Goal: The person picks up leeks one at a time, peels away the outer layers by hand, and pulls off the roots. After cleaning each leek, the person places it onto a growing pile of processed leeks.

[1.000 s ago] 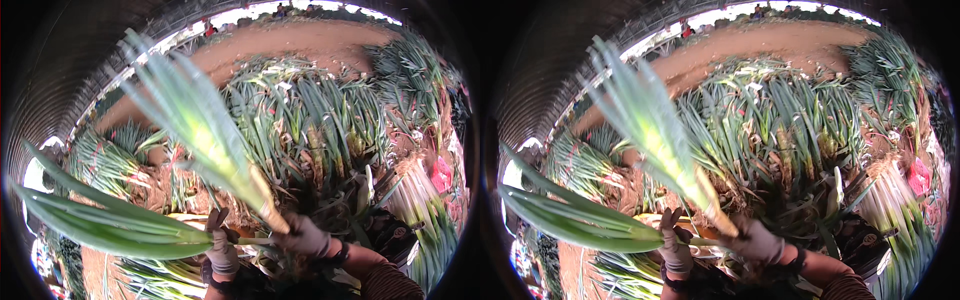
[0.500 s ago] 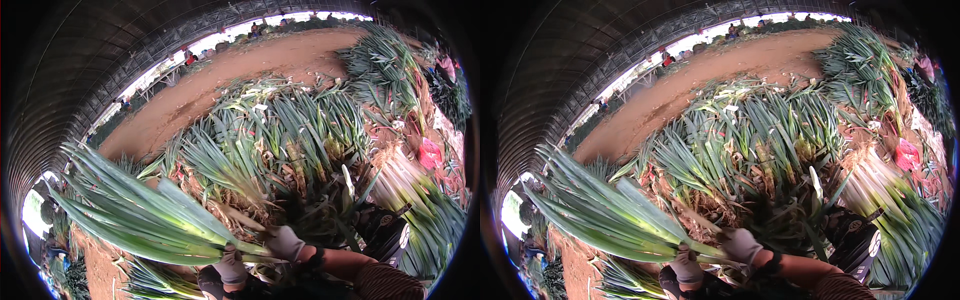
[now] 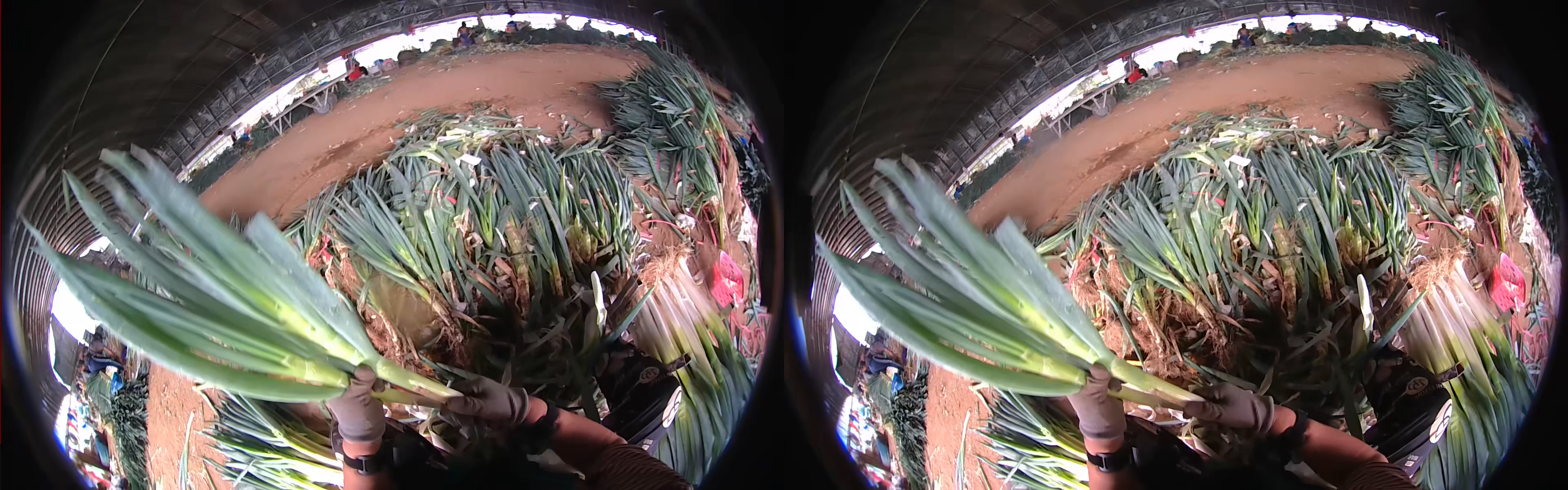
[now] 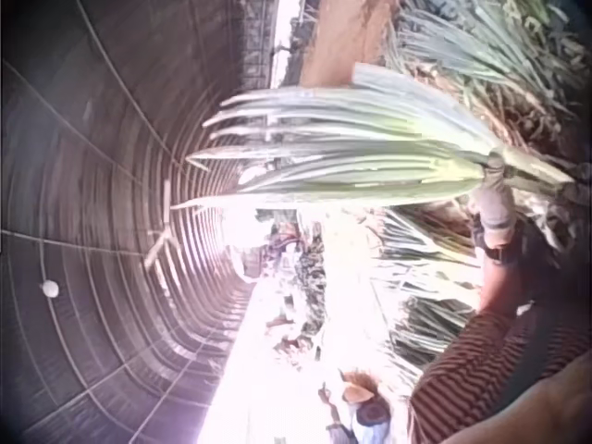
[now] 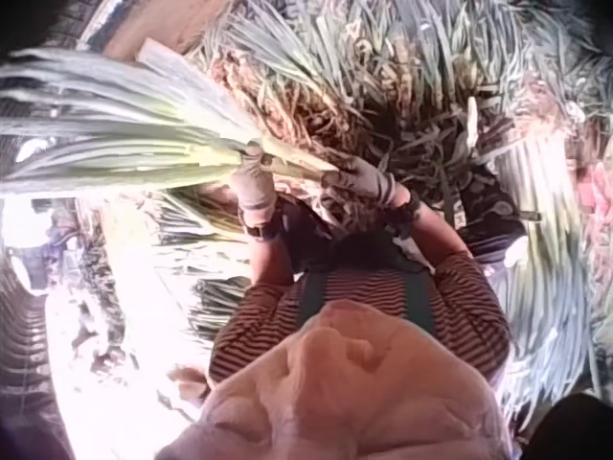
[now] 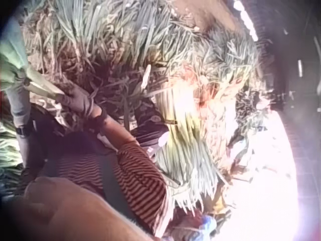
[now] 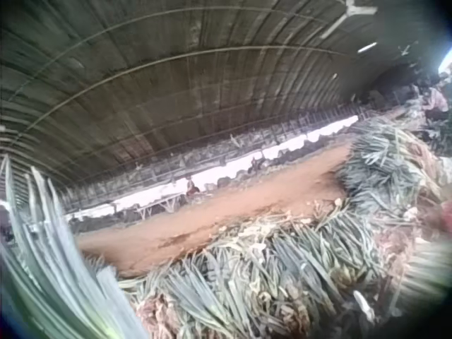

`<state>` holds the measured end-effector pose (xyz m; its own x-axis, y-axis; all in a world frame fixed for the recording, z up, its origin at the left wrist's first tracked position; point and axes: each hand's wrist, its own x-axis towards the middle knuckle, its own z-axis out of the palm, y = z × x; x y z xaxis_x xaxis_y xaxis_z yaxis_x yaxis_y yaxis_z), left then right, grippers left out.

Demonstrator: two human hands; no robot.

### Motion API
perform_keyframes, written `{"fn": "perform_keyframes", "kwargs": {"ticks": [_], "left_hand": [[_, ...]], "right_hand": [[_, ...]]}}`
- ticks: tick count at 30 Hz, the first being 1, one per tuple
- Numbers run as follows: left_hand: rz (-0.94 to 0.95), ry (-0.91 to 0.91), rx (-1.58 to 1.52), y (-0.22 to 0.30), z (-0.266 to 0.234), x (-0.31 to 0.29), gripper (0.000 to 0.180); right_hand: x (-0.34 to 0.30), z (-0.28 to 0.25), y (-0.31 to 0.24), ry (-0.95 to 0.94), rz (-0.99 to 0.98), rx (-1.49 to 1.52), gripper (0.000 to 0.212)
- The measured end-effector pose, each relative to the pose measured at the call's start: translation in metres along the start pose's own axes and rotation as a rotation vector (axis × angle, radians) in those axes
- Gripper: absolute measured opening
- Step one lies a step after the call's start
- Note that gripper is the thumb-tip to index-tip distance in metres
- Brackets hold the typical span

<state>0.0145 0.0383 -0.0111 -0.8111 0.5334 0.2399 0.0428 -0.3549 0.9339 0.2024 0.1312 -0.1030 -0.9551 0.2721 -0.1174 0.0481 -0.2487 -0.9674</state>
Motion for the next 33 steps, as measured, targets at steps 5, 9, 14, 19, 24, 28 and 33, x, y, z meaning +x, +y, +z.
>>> {"fn": "perform_keyframes", "kwargs": {"ticks": [5, 9, 14, 19, 24, 28, 33], "left_hand": [[-0.03, -0.143, -0.164, -0.003, 0.004, 0.008, 0.004], [-0.08, -0.222, 0.035, -0.036, 0.002, -0.005, 0.016], [-0.053, -0.548, 0.399, -0.052, 0.015, -0.071, 0.013], [-0.416, -0.06, 0.037, -0.045, -0.021, -0.073, 0.027], [-0.315, -0.083, 0.118, -0.021, -0.045, -0.026, 0.032], [-0.289, -0.135, -0.214, -0.032, -0.011, 0.009, 0.02], [-0.228, -0.32, -0.088, -0.123, -0.02, 0.022, 0.014]], "right_hand": [[0.002, 0.023, 0.005, 0.462, -0.282, -0.329, 0.052], [-0.002, 0.031, -0.036, 0.681, -0.304, -0.622, 0.058], [0.003, 0.008, -0.039, 0.647, -0.357, -0.24, 0.069], [-0.016, -0.009, -0.073, 0.541, -0.219, -0.236, 0.057], [-0.046, -0.004, -0.076, 0.427, -0.023, -0.103, 0.065], [-0.058, 0.009, -0.013, 0.295, 0.05, 0.174, 0.047], [-0.066, -0.02, 0.016, 0.142, -0.235, -0.724, 0.021]]}}
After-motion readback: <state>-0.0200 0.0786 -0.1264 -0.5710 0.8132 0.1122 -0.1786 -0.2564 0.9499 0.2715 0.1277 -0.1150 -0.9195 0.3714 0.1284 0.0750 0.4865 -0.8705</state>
